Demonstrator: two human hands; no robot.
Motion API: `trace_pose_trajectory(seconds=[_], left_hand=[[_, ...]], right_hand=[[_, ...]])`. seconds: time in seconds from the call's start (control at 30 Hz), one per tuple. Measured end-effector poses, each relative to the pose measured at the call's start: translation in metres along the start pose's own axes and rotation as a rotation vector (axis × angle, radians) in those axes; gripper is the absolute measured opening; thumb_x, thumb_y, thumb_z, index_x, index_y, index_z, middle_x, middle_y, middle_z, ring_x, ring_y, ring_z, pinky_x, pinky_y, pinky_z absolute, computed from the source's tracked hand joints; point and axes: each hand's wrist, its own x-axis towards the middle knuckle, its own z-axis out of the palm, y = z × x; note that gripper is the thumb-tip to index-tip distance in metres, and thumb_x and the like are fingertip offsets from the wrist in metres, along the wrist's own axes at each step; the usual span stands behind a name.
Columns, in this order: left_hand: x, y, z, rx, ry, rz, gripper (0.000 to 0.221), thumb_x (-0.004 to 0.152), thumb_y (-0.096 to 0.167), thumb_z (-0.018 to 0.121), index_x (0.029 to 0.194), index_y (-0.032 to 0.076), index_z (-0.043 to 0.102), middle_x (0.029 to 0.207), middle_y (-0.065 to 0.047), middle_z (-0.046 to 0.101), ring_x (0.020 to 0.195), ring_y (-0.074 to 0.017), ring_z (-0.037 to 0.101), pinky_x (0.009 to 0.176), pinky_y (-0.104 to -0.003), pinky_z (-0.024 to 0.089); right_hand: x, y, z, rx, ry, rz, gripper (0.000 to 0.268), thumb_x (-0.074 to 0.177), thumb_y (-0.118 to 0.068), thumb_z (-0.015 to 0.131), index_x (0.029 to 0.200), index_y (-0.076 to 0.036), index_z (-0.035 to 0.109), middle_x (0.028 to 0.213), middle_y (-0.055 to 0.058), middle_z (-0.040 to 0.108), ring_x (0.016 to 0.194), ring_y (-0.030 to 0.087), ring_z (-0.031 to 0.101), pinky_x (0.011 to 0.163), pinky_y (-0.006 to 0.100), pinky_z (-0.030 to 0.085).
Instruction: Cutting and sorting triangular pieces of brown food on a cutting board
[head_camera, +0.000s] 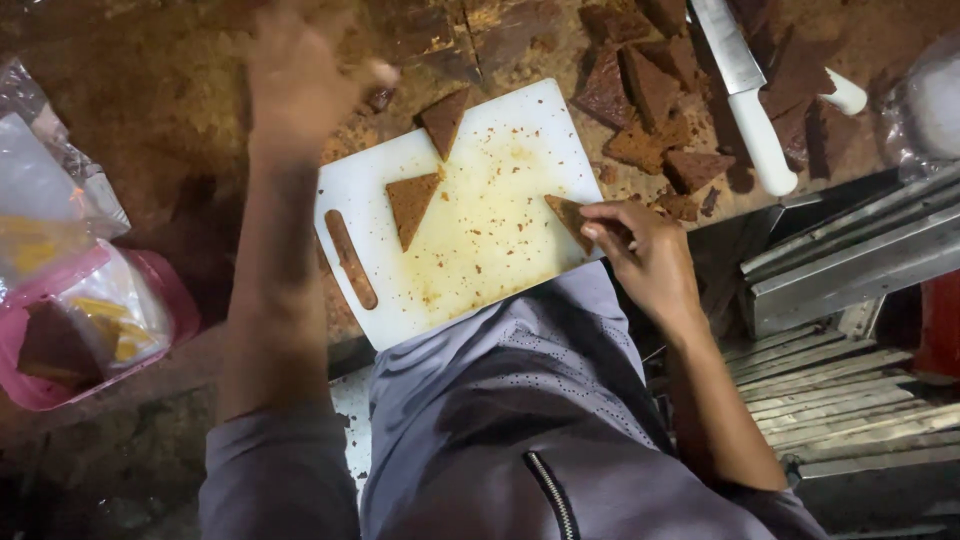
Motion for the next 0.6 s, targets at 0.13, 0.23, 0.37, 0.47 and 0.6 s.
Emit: trace_pose_trajectory(seconds=[0.13, 0.23, 0.37, 0.47, 0.6], left_hand=[[0.000, 0.027, -0.011, -0.002, -0.651, -0.118, 0.058, 0.086, 0.072, 0.069, 0.113, 0.021, 0.073, 0.117, -0.027, 0.061, 0.118, -0.0461, 0.047, 0.091, -0.056, 0.041], [-0.006, 0.020, -0.006, -0.054, -0.585, -0.001, 0.037, 0.090, 0.045, 0.070, 0.092, 0.008, 0.077, 0.094, -0.023, 0.074, 0.106, -0.0416, 0.047, 0.086, -0.051, 0.043], [-0.010, 0.006, -0.003, -0.273, -0.490, 0.108, 0.048, 0.078, 0.020, 0.078, 0.118, -0.006, 0.070, 0.110, -0.025, 0.072, 0.105, -0.0442, 0.047, 0.085, -0.054, 0.046], [-0.011, 0.005, 0.013, -0.155, -0.428, 0.113, 0.043, 0.081, 0.035, 0.074, 0.116, 0.010, 0.075, 0.113, -0.018, 0.076, 0.113, -0.0486, 0.050, 0.098, -0.059, 0.034], [-0.024, 0.006, 0.016, 0.023, -0.152, 0.179, 0.047, 0.077, 0.047, 0.085, 0.108, 0.011, 0.080, 0.108, -0.012, 0.078, 0.112, -0.0394, 0.054, 0.086, -0.053, 0.032]], right_hand=[[0.004, 0.003, 0.002, -0.031, 0.022, 0.011, 0.021, 0.100, -0.016, 0.068, 0.117, -0.005, 0.073, 0.117, 0.011, 0.075, 0.108, 0.024, 0.071, 0.095, 0.035, 0.052], [0.002, 0.011, 0.001, -0.029, 0.052, -0.004, 0.019, 0.102, -0.015, 0.067, 0.117, -0.004, 0.073, 0.114, 0.010, 0.075, 0.104, 0.023, 0.071, 0.092, 0.034, 0.051], [-0.003, 0.026, -0.001, -0.046, 0.029, 0.055, 0.020, 0.101, -0.020, 0.068, 0.117, -0.008, 0.074, 0.114, 0.007, 0.075, 0.103, 0.019, 0.070, 0.088, 0.031, 0.048], [-0.005, 0.021, -0.002, -0.025, 0.041, 0.033, 0.021, 0.099, -0.015, 0.070, 0.117, -0.004, 0.074, 0.115, 0.010, 0.076, 0.104, 0.021, 0.071, 0.093, 0.033, 0.051], [-0.008, 0.011, -0.005, -0.038, 0.044, 0.045, 0.021, 0.099, -0.017, 0.070, 0.116, -0.004, 0.074, 0.112, 0.011, 0.076, 0.098, 0.021, 0.073, 0.082, 0.032, 0.054]])
